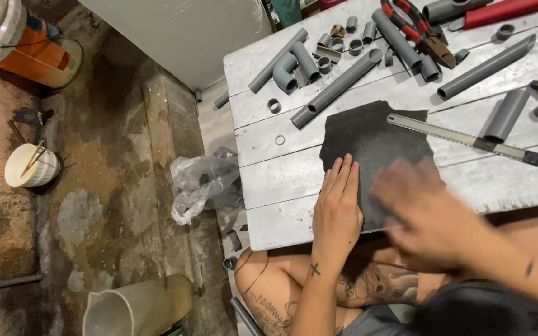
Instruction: Sanding a small plastic ring on a sheet of sandpaper to smooth the edges
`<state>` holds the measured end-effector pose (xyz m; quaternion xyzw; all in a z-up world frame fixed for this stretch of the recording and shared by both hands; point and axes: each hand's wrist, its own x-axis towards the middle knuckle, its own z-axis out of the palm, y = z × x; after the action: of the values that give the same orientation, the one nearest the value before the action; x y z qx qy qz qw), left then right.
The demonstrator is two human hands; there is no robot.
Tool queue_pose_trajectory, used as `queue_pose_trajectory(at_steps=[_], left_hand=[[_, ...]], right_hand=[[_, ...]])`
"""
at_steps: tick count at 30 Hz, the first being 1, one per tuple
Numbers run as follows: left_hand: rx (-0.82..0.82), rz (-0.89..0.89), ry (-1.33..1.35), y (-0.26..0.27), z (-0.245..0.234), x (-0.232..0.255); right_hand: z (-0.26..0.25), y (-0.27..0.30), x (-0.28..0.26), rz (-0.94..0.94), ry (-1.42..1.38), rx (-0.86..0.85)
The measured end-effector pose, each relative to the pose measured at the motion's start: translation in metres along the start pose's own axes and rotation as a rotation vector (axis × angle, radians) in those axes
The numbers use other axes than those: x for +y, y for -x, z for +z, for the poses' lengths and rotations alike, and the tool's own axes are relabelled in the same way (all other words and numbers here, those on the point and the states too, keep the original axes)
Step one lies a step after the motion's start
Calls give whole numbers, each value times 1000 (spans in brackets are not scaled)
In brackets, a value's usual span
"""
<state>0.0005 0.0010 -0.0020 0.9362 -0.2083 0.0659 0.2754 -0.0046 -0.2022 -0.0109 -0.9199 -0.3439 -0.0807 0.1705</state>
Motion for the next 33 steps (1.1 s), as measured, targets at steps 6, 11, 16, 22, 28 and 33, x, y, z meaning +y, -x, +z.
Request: queue_pose_trajectory(at_steps=[6, 11, 16, 22, 28, 33], left_hand=[[25, -10, 49, 0, 2, -2], [20, 5, 46, 1, -1, 1], [17, -4, 20, 2, 2, 0], [17, 20, 50, -2, 3, -4], [14, 6, 48, -1, 2, -16], [44, 65, -19, 0, -2, -13]], right_hand=[[11, 12, -23, -157, 209, 32], [-6, 0, -8, -20, 286, 41], [0, 1, 5, -26, 30, 11], [10, 5, -16, -48, 178, -6], [-7, 10, 3, 130, 427, 87], [4, 14, -30, 3, 192, 70]])
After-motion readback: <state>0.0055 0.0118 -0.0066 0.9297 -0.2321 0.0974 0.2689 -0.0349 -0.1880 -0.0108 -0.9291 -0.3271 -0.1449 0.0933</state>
